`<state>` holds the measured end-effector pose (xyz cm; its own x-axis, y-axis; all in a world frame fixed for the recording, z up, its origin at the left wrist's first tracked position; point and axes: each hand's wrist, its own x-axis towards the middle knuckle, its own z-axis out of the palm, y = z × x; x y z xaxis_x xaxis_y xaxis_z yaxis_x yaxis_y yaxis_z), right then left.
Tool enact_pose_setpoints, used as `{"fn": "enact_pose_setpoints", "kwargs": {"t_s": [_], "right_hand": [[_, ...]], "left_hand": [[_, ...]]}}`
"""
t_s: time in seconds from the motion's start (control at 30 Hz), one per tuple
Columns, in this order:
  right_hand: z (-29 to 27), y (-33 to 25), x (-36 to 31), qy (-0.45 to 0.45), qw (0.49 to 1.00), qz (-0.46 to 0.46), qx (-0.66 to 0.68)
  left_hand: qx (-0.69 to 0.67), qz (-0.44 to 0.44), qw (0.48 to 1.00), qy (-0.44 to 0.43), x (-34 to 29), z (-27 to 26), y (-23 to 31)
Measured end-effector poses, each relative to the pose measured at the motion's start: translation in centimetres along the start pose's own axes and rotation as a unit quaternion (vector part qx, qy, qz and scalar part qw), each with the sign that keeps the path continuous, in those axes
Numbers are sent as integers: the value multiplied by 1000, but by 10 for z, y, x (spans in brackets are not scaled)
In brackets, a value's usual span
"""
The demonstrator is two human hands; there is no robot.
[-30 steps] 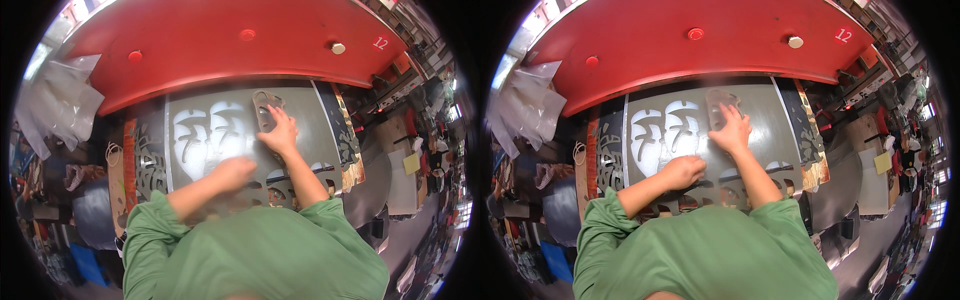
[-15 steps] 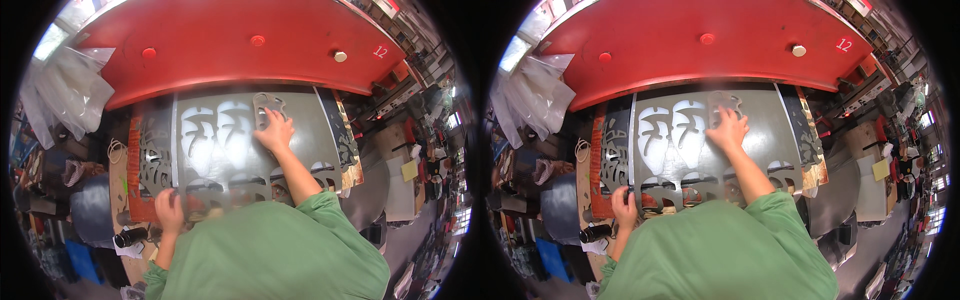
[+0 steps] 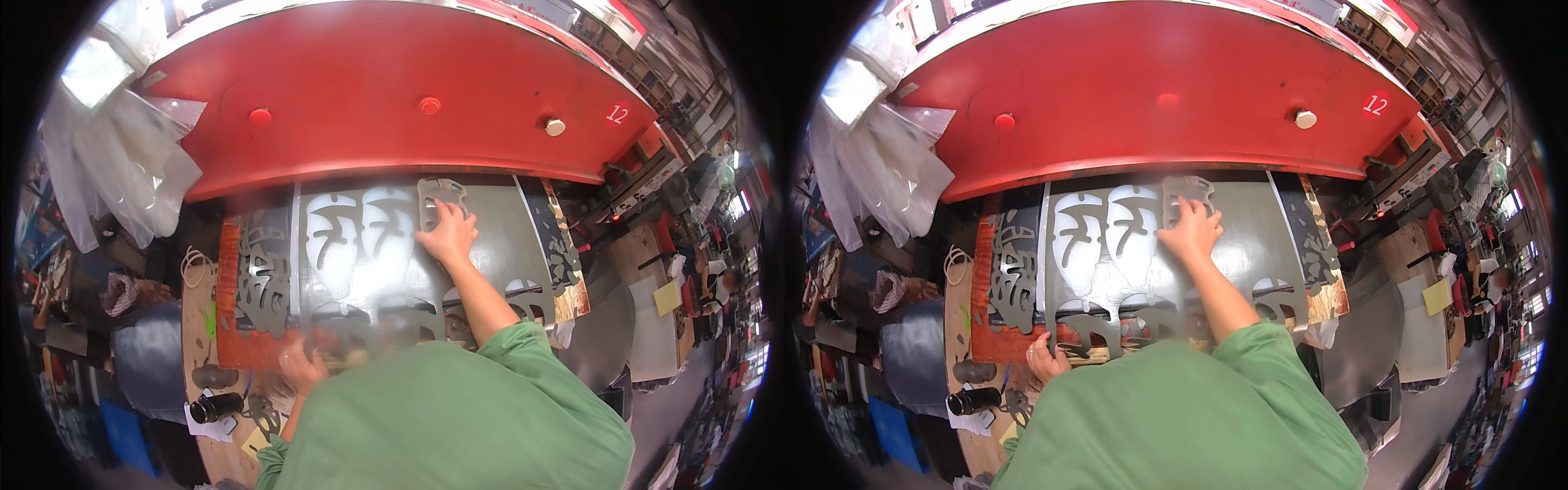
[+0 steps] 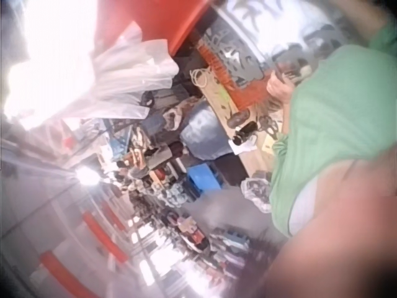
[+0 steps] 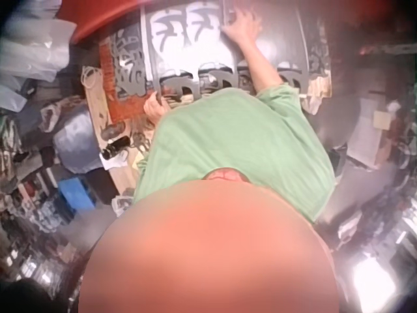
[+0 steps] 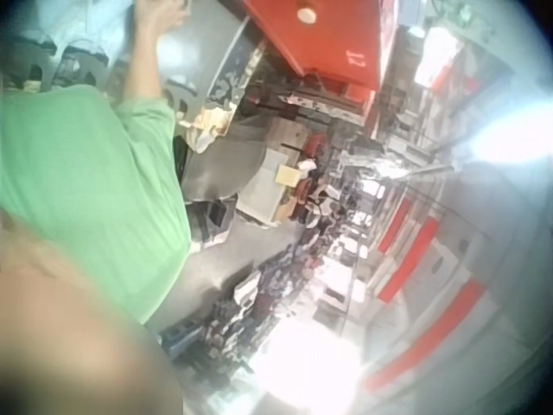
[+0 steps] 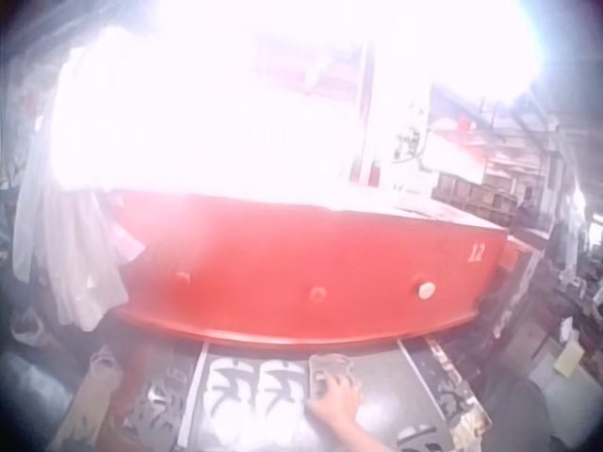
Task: The person operates a red hydraulic press machine, repeatedly placing flat gray cutouts onto a metal sheet, closing the press, and removing the pressed pieces. They also handle a large roll of gray material, unrolling and positioning it on the press bed before continuing the pressing cycle.
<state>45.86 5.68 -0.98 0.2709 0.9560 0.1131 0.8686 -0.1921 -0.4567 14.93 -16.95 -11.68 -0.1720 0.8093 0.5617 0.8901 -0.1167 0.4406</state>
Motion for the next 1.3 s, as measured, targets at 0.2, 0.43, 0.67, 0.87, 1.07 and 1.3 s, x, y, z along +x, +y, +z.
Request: {"fn": "enact_pose_setpoints", "kwargs": {"t_s": [0.2, 0.43, 0.67, 0.87, 1.07, 1.3], "right_hand": [[3, 6, 10, -20, 999, -14, -30], [-38, 67, -58, 136, 975, -141, 108], [1, 106, -157, 235, 929, -286, -15], [-2, 89, -147, 237, 917, -319, 25], [-104, 114, -54, 255, 929, -57, 263], [-177, 155, 17, 323, 906, -179, 209]], "left_hand": [[-3, 19, 1000, 20, 6, 1, -2], [3, 54, 997, 60, 26, 14, -2], [1, 1, 999, 43, 42, 21, -14], [39, 11, 995, 96, 49, 20, -9], [32, -75, 995, 55, 56, 16, -13], [66, -80, 991, 85, 61, 28, -50]]}}
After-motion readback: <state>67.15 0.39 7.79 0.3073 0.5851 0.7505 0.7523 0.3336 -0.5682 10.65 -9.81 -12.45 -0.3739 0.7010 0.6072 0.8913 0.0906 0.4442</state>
